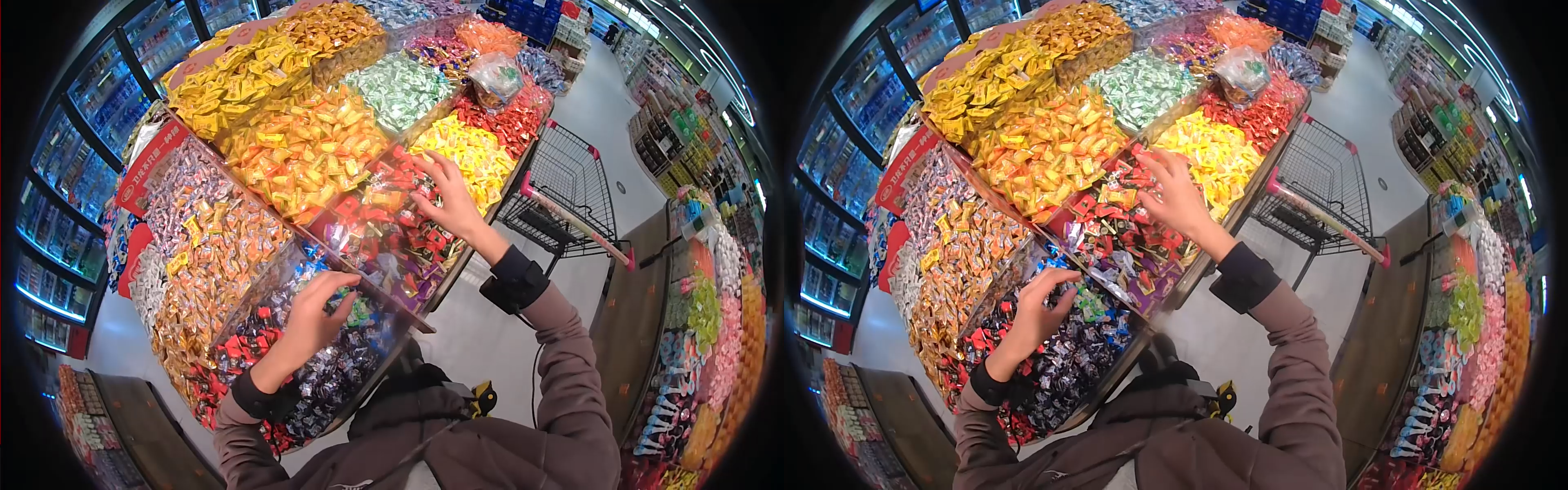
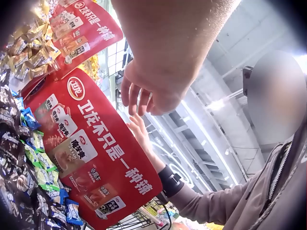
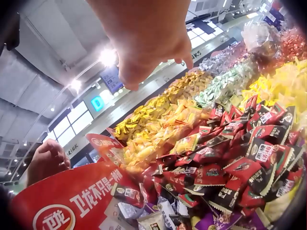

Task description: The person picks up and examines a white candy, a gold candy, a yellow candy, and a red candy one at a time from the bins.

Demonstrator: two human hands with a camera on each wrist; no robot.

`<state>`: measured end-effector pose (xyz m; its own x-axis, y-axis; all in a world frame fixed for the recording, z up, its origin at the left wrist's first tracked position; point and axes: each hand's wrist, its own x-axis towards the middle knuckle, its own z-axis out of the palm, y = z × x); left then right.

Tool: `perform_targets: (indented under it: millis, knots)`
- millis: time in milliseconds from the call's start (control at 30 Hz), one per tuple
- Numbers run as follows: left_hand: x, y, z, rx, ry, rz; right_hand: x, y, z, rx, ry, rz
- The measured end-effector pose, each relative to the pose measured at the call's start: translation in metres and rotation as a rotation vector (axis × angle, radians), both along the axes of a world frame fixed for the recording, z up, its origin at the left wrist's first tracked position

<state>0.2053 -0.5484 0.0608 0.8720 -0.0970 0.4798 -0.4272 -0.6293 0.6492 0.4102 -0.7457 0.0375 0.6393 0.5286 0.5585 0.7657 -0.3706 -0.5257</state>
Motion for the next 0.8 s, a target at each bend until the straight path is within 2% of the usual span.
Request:
perform_targets:
  millis: [33, 133, 167, 433, 567, 667, 733, 800]
  knots:
    - [0.000, -0.001, -0.004, 0.001, -0.017, -0.010, 0.004, 0.004, -0.009, -0.010, -0.143, 0.019]
    - [0.000, -0.007, -0.003, -0.001, -0.001, -0.031, 0.012, 0.021, -0.035, -0.049, -0.047, 0.110]
    - [0.001, -0.008, -0.003, -0.007, 0.004, -0.034, 0.016, 0.028, -0.043, -0.044, -0.087, 0.137]
    - [0.022, -0.014, 0.009, 0.027, 0.005, -0.038, 0.031, 0.063, -0.072, -0.225, 0.154, 0.038]
    - [0.043, -0.012, 0.030, 0.054, 0.016, -0.072, 0.038, 0.058, -0.078, -0.070, 0.162, 0.041]
    - [0.072, -0.008, 0.039, 0.142, -0.037, -0.073, 0.036, 0.042, -0.067, 0.084, 0.363, -0.011]
    - [0.093, -0.013, 0.063, 0.063, 0.110, -0.042, 0.038, 0.033, -0.066, 0.221, 0.356, -0.017]
    - [0.141, -0.016, 0.081, 0.109, -0.016, -0.068, 0.037, 0.019, -0.045, 0.345, 0.367, 0.001]
